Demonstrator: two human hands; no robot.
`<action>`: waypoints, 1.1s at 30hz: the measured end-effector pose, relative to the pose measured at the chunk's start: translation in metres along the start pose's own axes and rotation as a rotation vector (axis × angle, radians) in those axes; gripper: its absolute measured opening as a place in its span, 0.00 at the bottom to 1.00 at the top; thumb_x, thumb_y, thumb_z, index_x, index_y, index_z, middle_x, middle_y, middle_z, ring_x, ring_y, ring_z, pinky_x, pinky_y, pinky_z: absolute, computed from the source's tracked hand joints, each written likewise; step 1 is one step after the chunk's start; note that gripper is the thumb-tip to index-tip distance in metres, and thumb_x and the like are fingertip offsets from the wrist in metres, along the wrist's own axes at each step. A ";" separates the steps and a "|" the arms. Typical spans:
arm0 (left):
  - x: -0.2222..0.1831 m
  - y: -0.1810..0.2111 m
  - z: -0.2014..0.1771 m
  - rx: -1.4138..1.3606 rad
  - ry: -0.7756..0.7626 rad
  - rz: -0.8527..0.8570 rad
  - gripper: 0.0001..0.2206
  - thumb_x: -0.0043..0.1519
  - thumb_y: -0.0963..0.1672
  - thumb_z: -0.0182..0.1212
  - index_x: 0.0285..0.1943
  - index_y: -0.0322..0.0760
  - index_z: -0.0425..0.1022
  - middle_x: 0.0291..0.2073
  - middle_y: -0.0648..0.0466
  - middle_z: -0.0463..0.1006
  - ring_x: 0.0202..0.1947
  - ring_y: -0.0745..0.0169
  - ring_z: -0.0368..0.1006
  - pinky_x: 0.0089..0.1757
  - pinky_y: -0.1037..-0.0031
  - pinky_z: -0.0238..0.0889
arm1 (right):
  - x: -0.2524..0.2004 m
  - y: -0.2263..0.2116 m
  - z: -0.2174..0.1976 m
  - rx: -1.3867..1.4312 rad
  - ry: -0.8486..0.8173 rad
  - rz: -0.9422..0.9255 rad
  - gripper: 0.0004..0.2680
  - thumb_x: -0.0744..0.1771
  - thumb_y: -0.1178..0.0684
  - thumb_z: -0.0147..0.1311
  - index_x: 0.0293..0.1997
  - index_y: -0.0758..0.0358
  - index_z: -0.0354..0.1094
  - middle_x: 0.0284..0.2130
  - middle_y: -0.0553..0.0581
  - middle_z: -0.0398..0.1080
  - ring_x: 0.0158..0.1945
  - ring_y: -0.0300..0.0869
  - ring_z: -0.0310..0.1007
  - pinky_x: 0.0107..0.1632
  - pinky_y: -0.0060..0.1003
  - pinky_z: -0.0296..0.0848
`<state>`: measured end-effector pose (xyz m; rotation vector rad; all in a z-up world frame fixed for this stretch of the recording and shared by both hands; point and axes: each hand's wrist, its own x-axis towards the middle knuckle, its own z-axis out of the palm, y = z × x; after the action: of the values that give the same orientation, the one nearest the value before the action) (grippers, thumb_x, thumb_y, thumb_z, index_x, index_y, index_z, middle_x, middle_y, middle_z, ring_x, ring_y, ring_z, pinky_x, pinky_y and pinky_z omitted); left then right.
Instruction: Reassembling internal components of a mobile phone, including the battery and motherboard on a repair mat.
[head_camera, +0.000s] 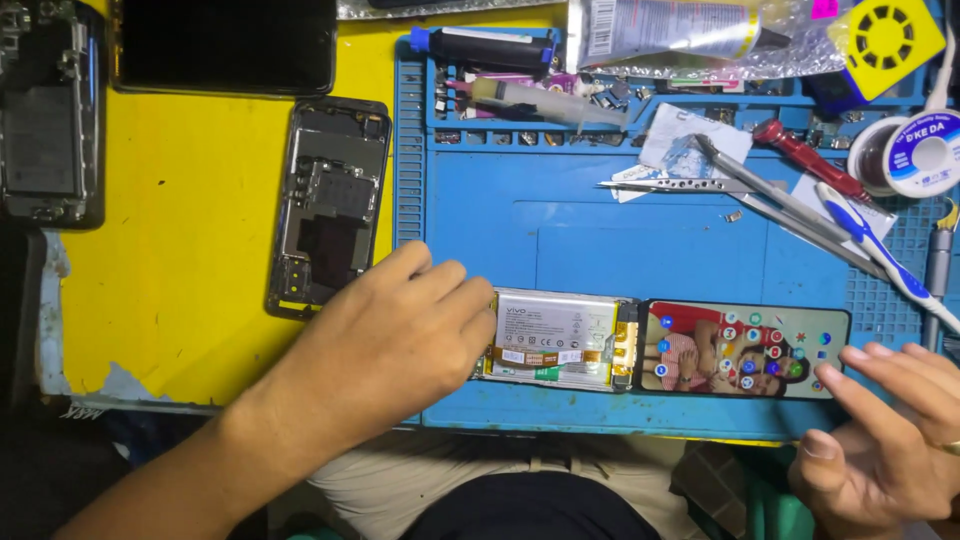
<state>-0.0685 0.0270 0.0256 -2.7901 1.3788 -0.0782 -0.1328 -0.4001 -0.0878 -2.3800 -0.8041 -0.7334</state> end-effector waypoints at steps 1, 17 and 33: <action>0.001 0.003 0.000 0.017 -0.009 0.007 0.10 0.62 0.38 0.58 0.29 0.47 0.72 0.26 0.57 0.71 0.28 0.57 0.65 0.32 0.66 0.56 | 0.001 -0.001 0.001 0.003 0.008 -0.009 0.19 0.69 0.47 0.45 0.47 0.82 0.74 0.46 0.83 0.72 0.50 0.73 0.73 0.60 0.70 0.70; 0.004 0.017 0.006 0.066 0.046 0.045 0.11 0.59 0.38 0.56 0.24 0.48 0.74 0.24 0.55 0.70 0.27 0.55 0.63 0.31 0.65 0.54 | 0.022 -0.027 0.003 -0.014 0.001 0.087 0.19 0.71 0.47 0.42 0.45 0.83 0.73 0.47 0.81 0.70 0.51 0.70 0.69 0.60 0.67 0.72; -0.001 0.018 0.017 0.069 0.168 0.049 0.14 0.61 0.36 0.54 0.23 0.46 0.72 0.23 0.54 0.68 0.26 0.58 0.61 0.30 0.68 0.53 | 0.019 -0.027 0.005 -0.008 0.010 0.092 0.16 0.73 0.53 0.44 0.45 0.86 0.72 0.45 0.84 0.69 0.50 0.72 0.70 0.62 0.69 0.71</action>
<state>-0.0826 0.0167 0.0077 -2.7459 1.4471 -0.3599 -0.1361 -0.3707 -0.0712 -2.4016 -0.6842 -0.7117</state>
